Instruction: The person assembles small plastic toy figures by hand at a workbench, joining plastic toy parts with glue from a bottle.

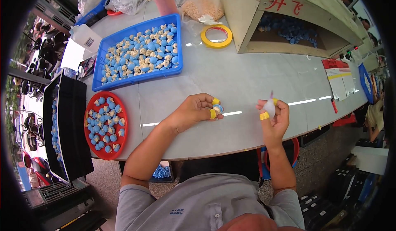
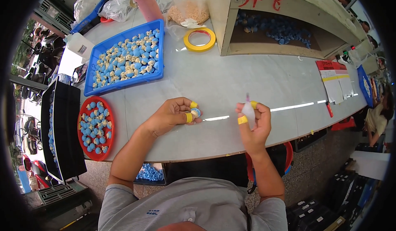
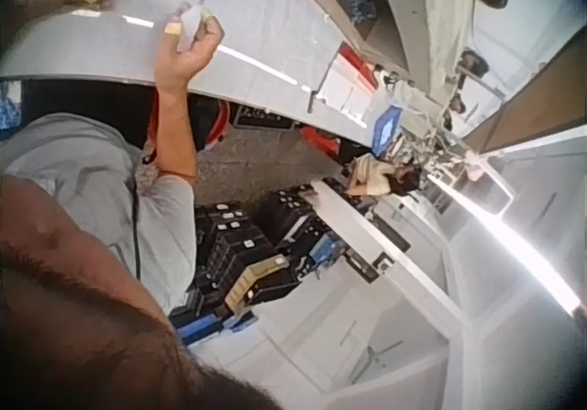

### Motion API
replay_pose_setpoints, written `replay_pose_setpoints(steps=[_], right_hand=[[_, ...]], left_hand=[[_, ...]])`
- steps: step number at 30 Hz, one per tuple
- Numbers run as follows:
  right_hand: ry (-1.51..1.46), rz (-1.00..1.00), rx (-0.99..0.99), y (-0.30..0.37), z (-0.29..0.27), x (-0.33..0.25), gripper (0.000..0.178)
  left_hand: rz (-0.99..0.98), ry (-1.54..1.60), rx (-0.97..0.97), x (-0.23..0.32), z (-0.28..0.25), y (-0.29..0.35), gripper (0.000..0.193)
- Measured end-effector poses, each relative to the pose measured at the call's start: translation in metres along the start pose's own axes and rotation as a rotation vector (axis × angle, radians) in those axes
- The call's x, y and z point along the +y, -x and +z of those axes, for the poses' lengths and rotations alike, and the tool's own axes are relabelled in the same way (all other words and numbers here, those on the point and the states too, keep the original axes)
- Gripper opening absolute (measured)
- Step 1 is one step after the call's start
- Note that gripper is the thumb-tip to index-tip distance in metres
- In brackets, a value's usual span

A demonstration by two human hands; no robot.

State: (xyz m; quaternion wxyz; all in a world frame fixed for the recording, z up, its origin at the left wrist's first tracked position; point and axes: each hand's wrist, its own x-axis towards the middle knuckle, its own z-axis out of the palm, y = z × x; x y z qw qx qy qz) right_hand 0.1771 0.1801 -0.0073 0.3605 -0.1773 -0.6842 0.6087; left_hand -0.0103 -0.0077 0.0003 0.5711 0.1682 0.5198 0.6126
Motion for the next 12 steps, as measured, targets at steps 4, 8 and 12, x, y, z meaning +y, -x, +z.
replay_pose_setpoints(steps=[4, 8, 12], right_hand=[[0.121, 0.11, 0.162, -0.024, -0.052, -0.001, 0.03], [0.437, 0.173, 0.394, -0.049, -0.116, 0.024, 0.02], [0.627, 0.081, 0.585, -0.063, -0.181, 0.036, 0.022]], left_hand=[[0.01, 0.003, 0.003, 0.001, 0.002, -0.002, 0.032], [0.016, 0.025, 0.045, 0.0, -0.003, 0.005, 0.034], [-0.013, -0.026, 0.072, 0.002, 0.001, 0.002, 0.037]])
